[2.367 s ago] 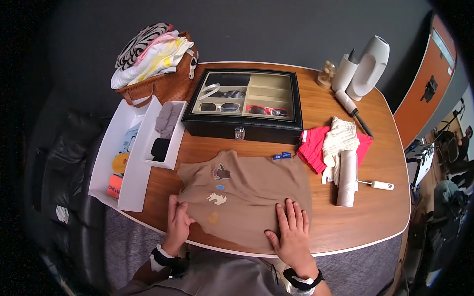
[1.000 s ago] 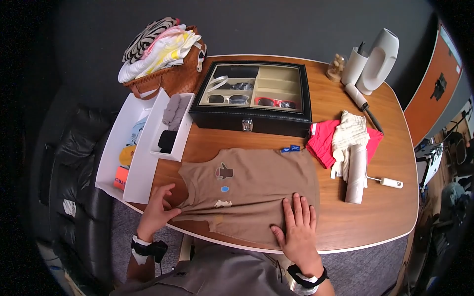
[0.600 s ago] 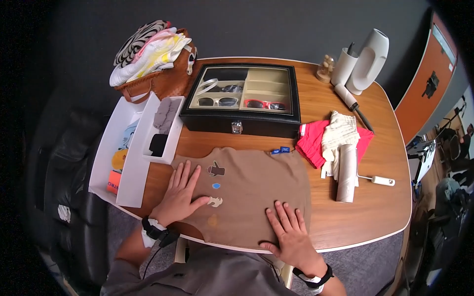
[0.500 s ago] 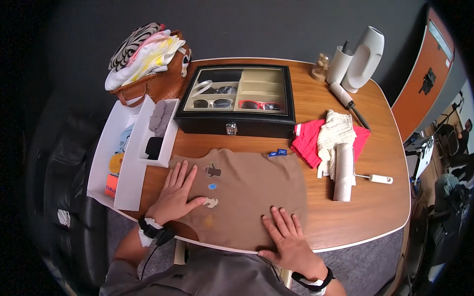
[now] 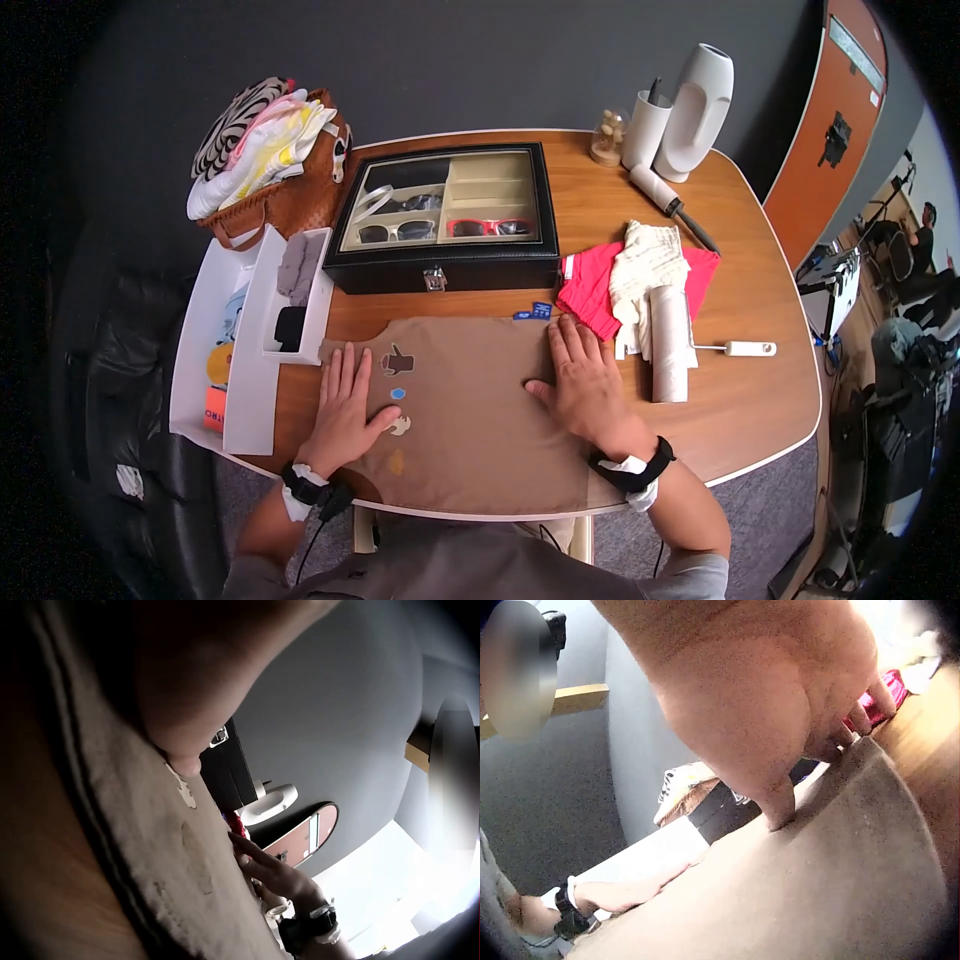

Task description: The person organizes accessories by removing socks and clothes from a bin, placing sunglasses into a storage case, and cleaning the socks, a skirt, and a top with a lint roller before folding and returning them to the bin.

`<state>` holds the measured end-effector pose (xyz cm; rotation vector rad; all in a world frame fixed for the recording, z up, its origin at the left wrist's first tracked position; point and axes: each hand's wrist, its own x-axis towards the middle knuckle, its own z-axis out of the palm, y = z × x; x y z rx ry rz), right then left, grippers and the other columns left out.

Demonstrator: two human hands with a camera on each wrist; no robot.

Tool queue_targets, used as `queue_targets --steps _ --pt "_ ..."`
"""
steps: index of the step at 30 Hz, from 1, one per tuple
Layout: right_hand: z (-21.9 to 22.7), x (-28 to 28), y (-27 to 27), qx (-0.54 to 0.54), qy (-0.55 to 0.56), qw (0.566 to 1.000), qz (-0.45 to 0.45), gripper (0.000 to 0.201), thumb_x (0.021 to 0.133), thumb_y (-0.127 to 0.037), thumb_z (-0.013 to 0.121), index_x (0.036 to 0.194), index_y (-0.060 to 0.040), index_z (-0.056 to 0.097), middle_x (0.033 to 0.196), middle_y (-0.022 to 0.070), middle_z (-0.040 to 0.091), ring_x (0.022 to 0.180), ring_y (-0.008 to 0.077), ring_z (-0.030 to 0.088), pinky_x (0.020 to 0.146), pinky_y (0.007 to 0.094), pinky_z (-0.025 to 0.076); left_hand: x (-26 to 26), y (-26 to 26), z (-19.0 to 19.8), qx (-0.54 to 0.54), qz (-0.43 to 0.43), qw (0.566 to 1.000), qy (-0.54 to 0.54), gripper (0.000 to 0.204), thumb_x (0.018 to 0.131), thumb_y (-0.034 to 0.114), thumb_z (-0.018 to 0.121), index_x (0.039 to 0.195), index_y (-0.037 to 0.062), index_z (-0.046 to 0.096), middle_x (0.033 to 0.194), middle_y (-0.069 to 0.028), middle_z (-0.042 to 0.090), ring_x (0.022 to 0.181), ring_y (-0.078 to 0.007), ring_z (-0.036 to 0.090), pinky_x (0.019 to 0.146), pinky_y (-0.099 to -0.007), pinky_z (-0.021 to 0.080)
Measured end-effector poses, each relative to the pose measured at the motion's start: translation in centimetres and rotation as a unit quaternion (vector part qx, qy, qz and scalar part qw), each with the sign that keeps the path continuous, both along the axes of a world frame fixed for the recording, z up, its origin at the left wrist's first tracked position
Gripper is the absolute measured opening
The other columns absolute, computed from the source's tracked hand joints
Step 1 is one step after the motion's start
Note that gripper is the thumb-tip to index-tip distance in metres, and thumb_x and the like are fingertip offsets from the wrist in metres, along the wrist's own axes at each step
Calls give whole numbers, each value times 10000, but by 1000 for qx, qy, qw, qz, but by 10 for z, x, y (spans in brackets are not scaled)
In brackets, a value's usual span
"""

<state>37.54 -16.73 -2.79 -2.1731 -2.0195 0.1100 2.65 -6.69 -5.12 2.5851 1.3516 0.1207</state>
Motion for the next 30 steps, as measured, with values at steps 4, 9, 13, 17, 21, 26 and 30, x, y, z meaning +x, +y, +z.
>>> queue_targets --steps 4,9,13,17,21,26,30 --pt "2 11 9 -18 44 999 -12 750 984 -445 627 1530 22 411 1586 216 413 1423 381 416 1182 491 340 4 7 1 3 -8 1000 -2 961 964 548 623 1624 -13 207 1675 -312 165 1559 -495 125 1258 -584 121" --pt "0 21 11 -17 53 998 -4 641 1004 -368 607 1502 2 447 1580 212 424 1412 388 428 1170 490 359 5 4 3 1 -1 1000 -29 931 963 508 643 1620 -6 228 1670 -314 182 1558 -490 137 1258 -583 125" --pt "1 30 12 -23 89 996 -10 671 1001 -377 609 1516 11 424 1585 221 413 1434 401 406 1185 509 342 -3 -13 13 -10 -29 999 -44 923 954 474 670 1621 6 237 1665 -314 196 1556 -486 150 1255 -583 137" --pt "3 11 -3 -23 69 996 42 762 989 -431 620 1554 16 372 1629 231 350 1500 406 329 1219 509 301 -7 -31 18 -25 -46 998 -44 921 947 472 679 1619 12 249 1659 -311 212 1553 -480 166 1252 -584 149" --pt "-4 9 -9 -49 48 995 68 836 980 -489 621 1580 15 327 1676 221 269 1558 392 232 1251 497 251 -11 -34 8 -4 -49 998 -38 927 938 498 678 1614 12 271 1653 -308 231 1545 -479 186 1248 -587 154" --pt "17 16 -19 31 158 986 43 600 979 -324 656 1446 18 497 1491 245 501 1405 406 457 1146 486 396 -12 -40 8 5 -38 998 -40 920 934 507 675 1603 4 293 1643 -308 254 1537 -479 209 1245 -590 157" --pt "46 62 -58 164 265 935 -168 279 956 -2 588 1227 37 636 1132 241 692 1036 427 671 919 478 540 -19 -50 9 8 -4 998 -68 886 926 471 693 1579 -11 339 1626 -312 290 1525 -484 234 1243 -590 162"
